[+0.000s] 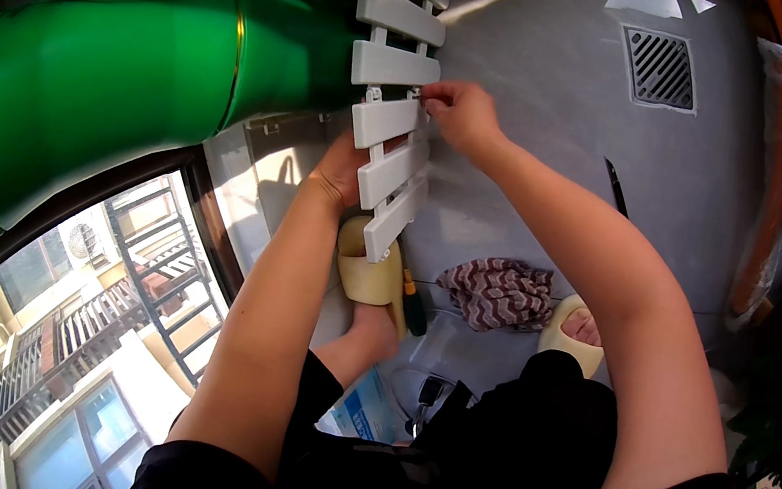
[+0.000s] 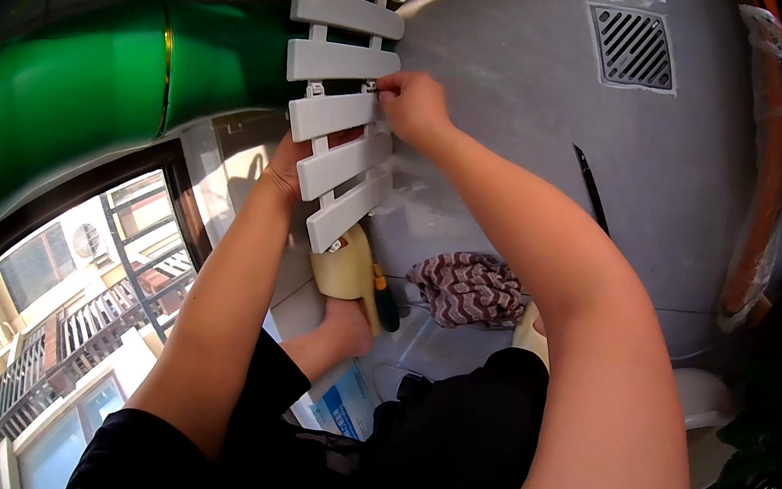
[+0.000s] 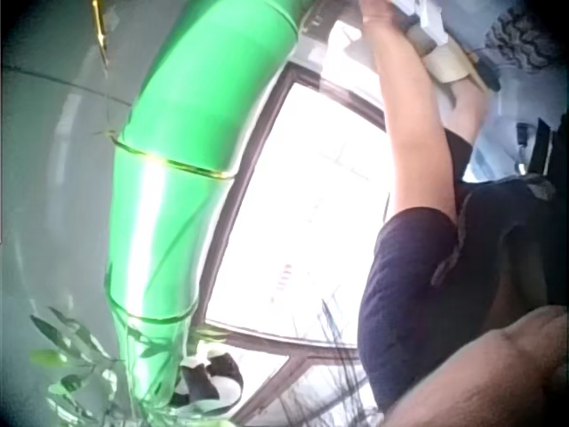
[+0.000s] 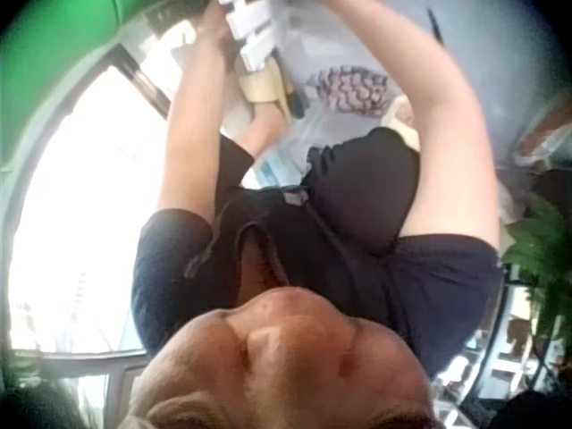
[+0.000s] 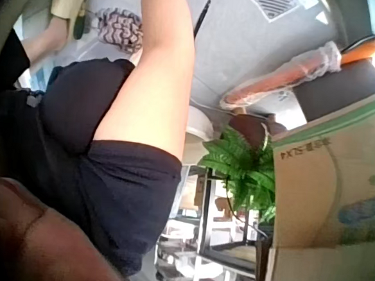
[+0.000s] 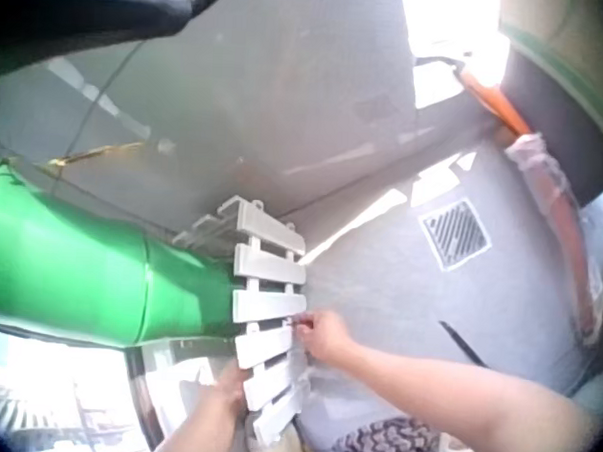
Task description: The person assembles white plastic fence sections by snapping interlocking segments together by hand while sitting on a balcony.
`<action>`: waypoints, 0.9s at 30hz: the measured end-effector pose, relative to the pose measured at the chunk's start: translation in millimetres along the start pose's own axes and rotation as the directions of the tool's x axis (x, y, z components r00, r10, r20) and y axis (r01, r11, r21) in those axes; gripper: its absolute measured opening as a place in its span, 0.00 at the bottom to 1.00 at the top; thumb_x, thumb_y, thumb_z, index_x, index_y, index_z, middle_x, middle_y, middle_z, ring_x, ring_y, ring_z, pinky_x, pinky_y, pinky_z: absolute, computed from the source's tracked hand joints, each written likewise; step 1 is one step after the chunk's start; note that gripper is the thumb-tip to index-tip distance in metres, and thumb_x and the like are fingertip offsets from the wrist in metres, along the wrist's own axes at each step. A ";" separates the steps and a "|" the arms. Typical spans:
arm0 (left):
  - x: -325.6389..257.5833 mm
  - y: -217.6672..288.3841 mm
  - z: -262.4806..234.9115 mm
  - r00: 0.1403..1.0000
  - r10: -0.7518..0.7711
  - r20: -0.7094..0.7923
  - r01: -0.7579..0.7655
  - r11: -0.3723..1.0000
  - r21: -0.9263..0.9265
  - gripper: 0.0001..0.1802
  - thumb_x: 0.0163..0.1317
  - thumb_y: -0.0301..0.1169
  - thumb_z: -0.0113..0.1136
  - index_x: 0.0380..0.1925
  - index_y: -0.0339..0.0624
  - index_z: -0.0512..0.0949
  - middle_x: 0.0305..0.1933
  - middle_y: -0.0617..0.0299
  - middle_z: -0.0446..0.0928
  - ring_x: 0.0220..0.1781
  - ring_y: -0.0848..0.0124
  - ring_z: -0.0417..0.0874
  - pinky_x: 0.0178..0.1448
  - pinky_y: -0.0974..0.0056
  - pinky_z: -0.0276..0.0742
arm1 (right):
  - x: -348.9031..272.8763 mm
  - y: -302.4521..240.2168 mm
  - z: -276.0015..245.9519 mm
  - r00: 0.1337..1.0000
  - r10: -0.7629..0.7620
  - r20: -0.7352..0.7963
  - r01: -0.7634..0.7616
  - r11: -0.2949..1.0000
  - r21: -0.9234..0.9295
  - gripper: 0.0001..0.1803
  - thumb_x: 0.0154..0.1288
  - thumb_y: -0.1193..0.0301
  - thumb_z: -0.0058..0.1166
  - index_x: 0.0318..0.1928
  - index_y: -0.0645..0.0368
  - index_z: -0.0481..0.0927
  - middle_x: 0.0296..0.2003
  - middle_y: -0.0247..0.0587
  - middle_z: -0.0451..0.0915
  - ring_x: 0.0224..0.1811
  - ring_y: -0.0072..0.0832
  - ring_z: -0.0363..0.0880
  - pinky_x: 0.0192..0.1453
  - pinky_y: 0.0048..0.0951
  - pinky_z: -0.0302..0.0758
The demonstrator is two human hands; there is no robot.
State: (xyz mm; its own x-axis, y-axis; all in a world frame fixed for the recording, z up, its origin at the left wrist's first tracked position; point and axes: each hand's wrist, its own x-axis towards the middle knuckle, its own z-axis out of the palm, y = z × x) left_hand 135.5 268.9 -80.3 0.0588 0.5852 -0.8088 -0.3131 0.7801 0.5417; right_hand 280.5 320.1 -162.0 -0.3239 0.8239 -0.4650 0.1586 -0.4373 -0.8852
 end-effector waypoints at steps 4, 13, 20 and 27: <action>5.8 -12.1 -5.9 0.994 0.095 0.053 -0.094 0.996 -0.004 0.19 0.57 0.40 0.55 0.46 0.44 0.73 0.37 0.62 0.77 0.38 0.71 0.79 0.40 0.64 0.77 | -10.7 -0.5 4.3 0.999 -0.050 -0.005 0.049 0.998 -0.048 0.15 0.56 0.75 0.45 0.43 0.59 0.79 0.39 0.48 0.80 0.42 0.40 0.78 0.50 0.33 0.72; 20.0 -16.3 22.1 0.987 0.157 -0.028 -0.160 0.974 -0.161 0.21 0.59 0.43 0.48 0.49 0.43 0.70 0.46 0.60 0.75 0.46 0.68 0.76 0.50 0.64 0.72 | -21.0 -4.1 13.3 0.972 -0.219 -0.084 0.198 0.958 -0.206 0.23 0.54 0.79 0.40 0.52 0.65 0.70 0.48 0.55 0.71 0.50 0.46 0.70 0.56 0.36 0.67; 28.5 -11.8 29.9 0.979 0.203 0.017 -0.199 0.970 -0.140 0.23 0.60 0.47 0.46 0.48 0.43 0.70 0.46 0.60 0.74 0.47 0.70 0.75 0.51 0.65 0.71 | -15.1 -9.8 4.1 0.942 -0.329 -0.068 0.295 0.906 -0.303 0.23 0.51 0.79 0.42 0.51 0.66 0.71 0.48 0.54 0.71 0.50 0.47 0.70 0.56 0.36 0.68; 22.6 -5.2 36.2 0.965 0.260 -0.033 -0.262 0.962 -0.080 0.23 0.60 0.48 0.45 0.48 0.44 0.69 0.44 0.62 0.74 0.44 0.70 0.76 0.48 0.64 0.72 | 5.0 -21.1 -22.0 0.952 -0.271 0.140 0.305 0.823 -0.480 0.21 0.51 0.78 0.46 0.49 0.60 0.74 0.45 0.48 0.74 0.45 0.46 0.74 0.50 0.37 0.71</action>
State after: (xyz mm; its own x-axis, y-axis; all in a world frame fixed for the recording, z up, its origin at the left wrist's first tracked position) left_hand 172.7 286.1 -93.1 -0.0558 0.7601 -0.6474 -0.3923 0.5796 0.7142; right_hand 296.0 341.4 -145.9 -0.4823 0.8525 -0.2015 0.4791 0.0642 -0.8754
